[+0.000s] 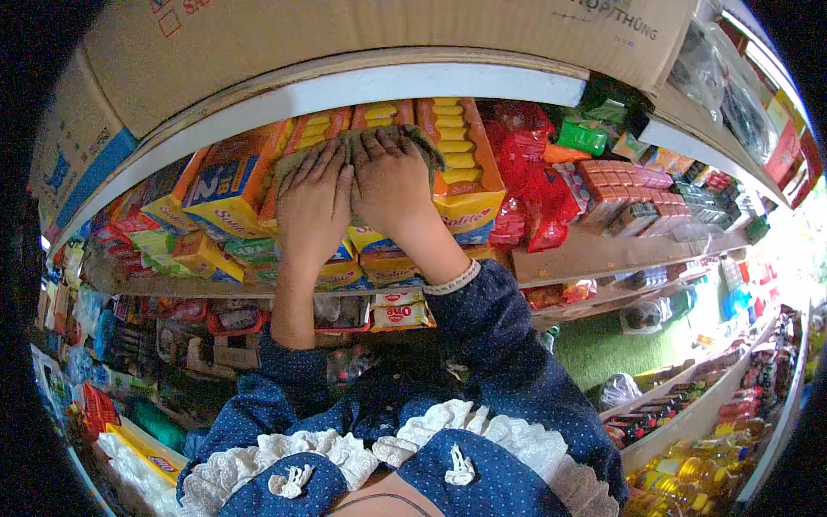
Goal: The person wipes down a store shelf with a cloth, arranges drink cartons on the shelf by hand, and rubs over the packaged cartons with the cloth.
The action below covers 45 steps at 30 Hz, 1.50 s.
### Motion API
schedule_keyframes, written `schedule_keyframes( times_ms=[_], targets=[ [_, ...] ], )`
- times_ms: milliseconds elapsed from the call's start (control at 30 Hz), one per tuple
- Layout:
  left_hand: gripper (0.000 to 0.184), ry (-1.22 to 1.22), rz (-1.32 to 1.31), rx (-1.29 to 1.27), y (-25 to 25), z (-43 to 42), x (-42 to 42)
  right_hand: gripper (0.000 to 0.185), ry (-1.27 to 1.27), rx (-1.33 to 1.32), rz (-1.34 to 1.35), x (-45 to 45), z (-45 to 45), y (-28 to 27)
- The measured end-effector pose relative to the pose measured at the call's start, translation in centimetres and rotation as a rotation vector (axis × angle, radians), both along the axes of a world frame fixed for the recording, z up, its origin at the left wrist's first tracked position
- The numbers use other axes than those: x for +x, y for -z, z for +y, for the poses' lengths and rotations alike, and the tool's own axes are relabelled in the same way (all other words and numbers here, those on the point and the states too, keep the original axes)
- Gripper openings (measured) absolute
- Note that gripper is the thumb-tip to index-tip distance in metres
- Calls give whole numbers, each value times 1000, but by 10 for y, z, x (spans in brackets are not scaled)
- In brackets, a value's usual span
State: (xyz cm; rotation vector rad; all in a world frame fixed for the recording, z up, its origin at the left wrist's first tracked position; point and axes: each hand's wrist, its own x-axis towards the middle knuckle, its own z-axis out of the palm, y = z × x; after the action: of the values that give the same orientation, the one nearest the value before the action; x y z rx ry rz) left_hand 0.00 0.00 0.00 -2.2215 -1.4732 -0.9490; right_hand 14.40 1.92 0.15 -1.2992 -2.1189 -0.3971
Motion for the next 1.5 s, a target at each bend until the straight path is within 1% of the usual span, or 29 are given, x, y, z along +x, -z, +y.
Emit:
schedule_keyframes(
  times_ms=[67, 167, 233, 300, 333, 367, 433, 500, 567, 600, 633, 667, 700, 767, 833, 867, 900, 967, 1033, 1100, 1133, 1167, 1200, 1233, 1267, 1300, 1367, 1433, 1500],
  targets=[
    [43, -21, -7, 72, 1, 3, 1, 44, -9, 142, -2, -1, 4, 5],
    [40, 50, -58, 100, 8, -3, -1, 44, 37, 137, -7, 1, -14, 6],
    [38, 67, -56, 122, 13, -11, -5, 40, 53, 165, 50, -2, -23, 20],
    [36, 82, -57, 144, 20, -18, -7, 35, -10, 355, 230, -4, -35, 33],
    [36, 102, -71, 214, 26, -22, -8, 31, -1, 441, 241, -6, -40, 42],
    [36, 124, -83, 283, 31, -25, -7, 31, 13, 443, 242, -7, -42, 49],
    [38, 145, -92, 293, 44, -31, -6, 32, 16, 478, 262, -8, -47, 58],
    [39, 88, -57, 375, 55, -34, -6, 37, 67, 475, 238, -10, -53, 64],
    [37, 127, -85, 377, 72, -37, -5, 41, 3, 486, 269, -10, -57, 79],
    [34, 102, -89, 407, 81, -37, -6, 44, 73, 485, 167, -9, -59, 94],
    [31, 83, -98, 434, 92, -38, -4, 44, 115, 486, 164, -7, -62, 105],
    [25, 107, -163, 482, 104, -38, -2, 44, 70, 490, 157, -5, -65, 116],
    [25, 148, -166, 471, 110, -42, 0, 45, 23, 490, 148, -1, -71, 123],
    [21, 218, -231, 363, 119, -50, 5, 43, 35, 443, 133, 13, -87, 132],
    [20, 242, -202, 316, 120, -62, 16, 39, -34, 245, 185, 29, -98, 144],
    [20, 293, -277, 276, 121, -68, 25, 37, -95, 215, 306, 37, -99, 149],
    [21, 343, -354, 238, 121, -76, 35, 37, -88, 217, 301, 48, -106, 147],
    [23, 349, -381, 223, 119, -96, 59, 38, -139, 153, 504, 72, -126, 141],
    [24, 497, -469, 124, 117, -111, 92, 38, -118, 199, 550, 100, -144, 138],
    [22, 505, -511, 73, 126, -122, 131, 34, 24, 66, 743, 130, -164, 138],
    [21, 543, -620, -14, 129, -124, 153, 33, 121, 55, 781, 144, -171, 138],
    [21, 580, -728, -101, 132, -126, 173, 33, 125, 49, 769, 160, -178, 141],
    [20, 623, -791, -196, 133, -129, 191, 36, 200, -84, 856, 176, -184, 143],
    [20, 627, -801, -195, 134, -129, 207, 39, 277, -213, 942, 193, -190, 144],
    [20, 675, -757, -176, 133, -127, 222, 44, 259, -289, 883, 212, -197, 143],
    [20, 725, -709, -156, 132, -125, 235, 44, 265, -280, 881, 228, -198, 147],
    [21, 773, -686, -172, 132, -118, 259, 48, 177, -220, 948, 256, -199, 158],
    [20, 834, -677, -206, 132, -109, 284, 49, 185, -269, 1012, 277, -210, 149],
    [19, 869, -656, -227, 136, -99, 307, 51, 286, -418, 915, 297, -220, 141]
  ],
)
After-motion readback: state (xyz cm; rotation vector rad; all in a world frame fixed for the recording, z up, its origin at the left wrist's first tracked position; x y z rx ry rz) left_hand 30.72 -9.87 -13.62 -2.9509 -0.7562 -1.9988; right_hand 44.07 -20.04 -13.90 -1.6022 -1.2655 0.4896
